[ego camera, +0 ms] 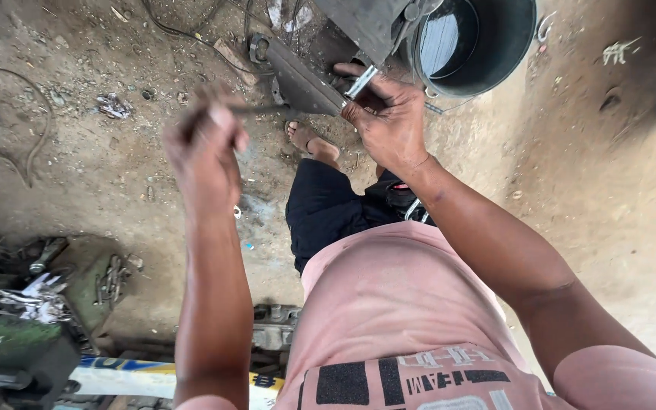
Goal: The person uses a metal file to smooth a cylindrical metal part, then walks to a grinding machine to further refine the part's surface. They inspect the part and use a pipe wrench to adjust a component on the machinery.
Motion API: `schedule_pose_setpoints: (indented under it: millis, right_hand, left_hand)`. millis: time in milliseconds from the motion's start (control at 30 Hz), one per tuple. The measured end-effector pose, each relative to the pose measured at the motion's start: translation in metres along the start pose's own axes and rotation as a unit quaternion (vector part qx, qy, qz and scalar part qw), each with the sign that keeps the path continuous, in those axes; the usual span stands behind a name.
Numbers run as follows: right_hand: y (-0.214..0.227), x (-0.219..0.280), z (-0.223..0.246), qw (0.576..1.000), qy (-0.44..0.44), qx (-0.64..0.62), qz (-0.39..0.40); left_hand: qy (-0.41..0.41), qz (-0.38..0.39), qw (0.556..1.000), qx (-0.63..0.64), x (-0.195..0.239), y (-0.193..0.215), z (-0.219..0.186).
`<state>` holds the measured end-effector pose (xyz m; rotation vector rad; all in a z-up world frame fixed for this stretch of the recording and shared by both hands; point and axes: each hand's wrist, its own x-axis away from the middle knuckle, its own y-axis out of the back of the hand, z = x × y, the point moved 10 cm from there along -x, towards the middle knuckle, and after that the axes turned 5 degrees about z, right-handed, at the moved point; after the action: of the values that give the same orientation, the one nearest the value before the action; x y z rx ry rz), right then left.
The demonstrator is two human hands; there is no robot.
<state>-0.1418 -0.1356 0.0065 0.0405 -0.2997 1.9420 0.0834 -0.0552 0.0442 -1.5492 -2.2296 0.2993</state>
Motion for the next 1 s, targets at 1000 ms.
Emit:
schedule_pose_setpoints:
  millis: [1000]
  right_hand:
    - [0.008,-0.001,0.011,0.99,0.06,0.131,-0.011]
  left_hand:
    - [-0.023,0.157,0.919,-0.36,0.043,-0.078,0.006]
